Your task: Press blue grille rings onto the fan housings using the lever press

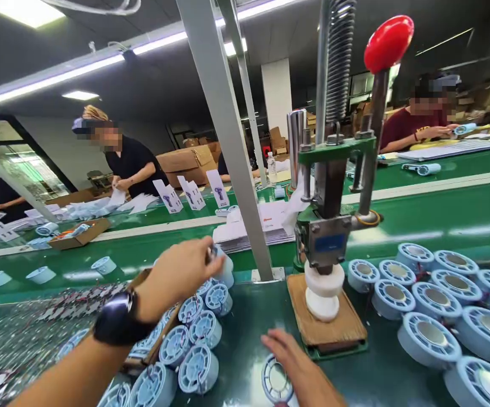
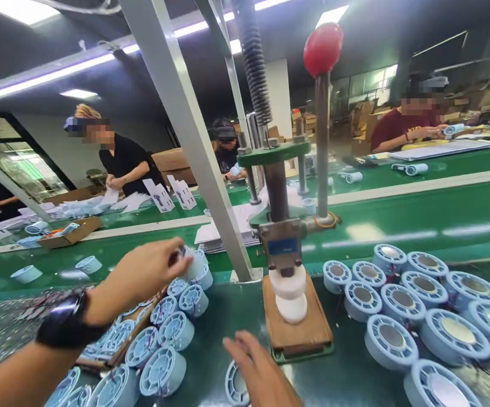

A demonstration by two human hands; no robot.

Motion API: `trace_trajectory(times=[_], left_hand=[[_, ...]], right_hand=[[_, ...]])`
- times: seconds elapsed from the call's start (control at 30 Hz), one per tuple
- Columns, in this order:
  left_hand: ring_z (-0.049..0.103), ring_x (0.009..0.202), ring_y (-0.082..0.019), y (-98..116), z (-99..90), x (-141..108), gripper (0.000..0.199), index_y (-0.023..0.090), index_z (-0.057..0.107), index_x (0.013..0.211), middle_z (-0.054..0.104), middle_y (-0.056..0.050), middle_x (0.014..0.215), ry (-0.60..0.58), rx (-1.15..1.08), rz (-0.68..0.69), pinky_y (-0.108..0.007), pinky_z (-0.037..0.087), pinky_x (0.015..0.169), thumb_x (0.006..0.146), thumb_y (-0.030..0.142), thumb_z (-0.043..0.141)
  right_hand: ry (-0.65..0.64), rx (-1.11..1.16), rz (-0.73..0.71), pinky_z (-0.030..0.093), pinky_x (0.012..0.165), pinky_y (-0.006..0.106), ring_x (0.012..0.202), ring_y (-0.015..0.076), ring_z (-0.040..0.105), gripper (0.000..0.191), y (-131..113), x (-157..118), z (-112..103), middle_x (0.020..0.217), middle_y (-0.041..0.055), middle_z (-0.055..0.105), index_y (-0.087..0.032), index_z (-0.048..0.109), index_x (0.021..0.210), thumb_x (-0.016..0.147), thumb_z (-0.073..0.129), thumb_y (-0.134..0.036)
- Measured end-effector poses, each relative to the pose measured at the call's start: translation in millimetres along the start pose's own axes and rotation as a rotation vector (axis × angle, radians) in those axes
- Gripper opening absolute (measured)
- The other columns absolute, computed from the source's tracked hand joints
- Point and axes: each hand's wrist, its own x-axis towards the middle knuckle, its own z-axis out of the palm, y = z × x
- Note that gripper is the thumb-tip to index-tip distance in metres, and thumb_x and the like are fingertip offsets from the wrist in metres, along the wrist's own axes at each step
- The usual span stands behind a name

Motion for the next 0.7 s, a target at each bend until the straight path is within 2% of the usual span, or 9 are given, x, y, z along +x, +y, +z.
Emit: trace_trajectory(times=[0.1, 0.17, 0.23, 0.3, 0.4, 0.47, 0.57, 0.63, 0.7], left_hand=[[0.066, 0.078, -0.029, 62.6, 6.3, -59.8, 0.042, 0.021, 0.064, 0.094, 0.069, -0.006, 0.079, -0.158, -0.053, 0.120, -0.035, 0.046, 0.071, 0.083, 0.060, 0.053], [0.069, 0.078, -0.031, 104.2, 14.7, -87.6, 0.044, 0.020, 0.066, 0.095, 0.071, -0.009, 0.080, -0.220, -0.130, 0.169, -0.036, 0.048, 0.069, 0.083, 0.060, 0.052], [0.070, 0.079, -0.034, 137.4, 20.8, -104.8, 0.043, 0.018, 0.067, 0.098, 0.073, -0.012, 0.084, -0.223, -0.212, 0.178, -0.039, 0.051, 0.068, 0.086, 0.057, 0.051], [0.071, 0.080, -0.034, 154.5, 24.8, -115.2, 0.038, 0.019, 0.069, 0.098, 0.074, -0.012, 0.088, -0.222, -0.318, 0.189, -0.042, 0.053, 0.068, 0.088, 0.051, 0.050], [0.072, 0.086, -0.028, 146.7, 40.1, -127.0, 0.032, 0.023, 0.070, 0.102, 0.075, -0.007, 0.095, -0.185, -0.556, 0.203, -0.040, 0.056, 0.077, 0.094, 0.041, 0.046], [0.068, 0.103, -0.025, 129.0, 64.3, -135.3, 0.033, 0.025, 0.065, 0.119, 0.072, -0.007, 0.112, -0.083, -0.638, 0.183, -0.040, 0.056, 0.089, 0.095, 0.036, 0.045], [0.053, 0.129, -0.029, 107.6, 113.7, -148.3, 0.054, 0.027, 0.050, 0.140, 0.056, -0.009, 0.142, 0.049, -0.562, 0.208, -0.048, 0.052, 0.101, 0.087, 0.029, 0.058], [0.051, 0.131, -0.031, 103.4, 141.9, -155.6, 0.056, 0.030, 0.050, 0.139, 0.053, -0.006, 0.145, 0.097, -0.512, 0.257, -0.052, 0.052, 0.100, 0.084, 0.027, 0.062], [0.054, 0.128, -0.030, 105.3, 158.5, -159.9, 0.047, 0.032, 0.056, 0.133, 0.058, -0.004, 0.140, 0.151, -0.504, 0.282, -0.052, 0.054, 0.099, 0.087, 0.031, 0.062]], right_hand=[[0.267, 0.091, 0.012, 0.033, 0.117, 0.036, 0.144, 0.0232, 0.031, 0.083, 0.6, -15.1, -11.8, 0.155, 0.0111, 0.029, -0.018, 0.025, 0.152, 0.075, 0.055, -0.011], [0.374, 0.078, -0.028, 0.032, 0.118, 0.037, 0.145, 0.0232, 0.029, 0.082, -1.4, -25.5, -14.3, 0.155, 0.0117, 0.028, -0.015, 0.023, 0.152, 0.077, 0.055, -0.015], [0.443, 0.024, -0.038, 0.035, 0.116, 0.036, 0.143, 0.0236, 0.032, 0.078, -3.5, -35.1, -14.3, 0.153, 0.0127, 0.032, -0.014, 0.026, 0.149, 0.077, 0.057, -0.016], [0.535, -0.047, -0.034, 0.040, 0.112, 0.032, 0.137, 0.0211, 0.043, 0.070, -2.3, -45.2, -15.8, 0.146, 0.0127, 0.042, -0.016, 0.031, 0.145, 0.079, 0.055, -0.015], [0.587, -0.148, -0.128, 0.049, 0.102, 0.023, 0.122, 0.0166, 0.058, 0.062, 7.5, -62.6, -27.0, 0.131, 0.0096, 0.056, -0.019, 0.039, 0.138, 0.079, 0.056, -0.016], [0.540, -0.204, -0.191, 0.051, 0.098, 0.021, 0.117, 0.0162, 0.062, 0.057, 15.0, -73.6, -39.7, 0.126, 0.0072, 0.061, -0.021, 0.046, 0.132, 0.077, 0.060, -0.018], [0.428, -0.277, -0.156, 0.054, 0.097, 0.026, 0.116, 0.0185, 0.063, 0.049, 19.1, -85.4, -60.9, 0.125, 0.0060, 0.064, -0.022, 0.057, 0.124, 0.076, 0.062, -0.018], [0.338, -0.324, -0.103, 0.054, 0.096, 0.029, 0.117, 0.0201, 0.063, 0.049, 16.7, -90.9, -74.6, 0.129, 0.0069, 0.061, -0.021, 0.060, 0.123, 0.074, 0.062, -0.015], [0.270, -0.350, -0.078, 0.053, 0.098, 0.028, 0.121, 0.0195, 0.059, 0.055, 13.0, -96.5, -86.8, 0.137, 0.0076, 0.055, -0.020, 0.059, 0.127, 0.073, 0.056, -0.008]])
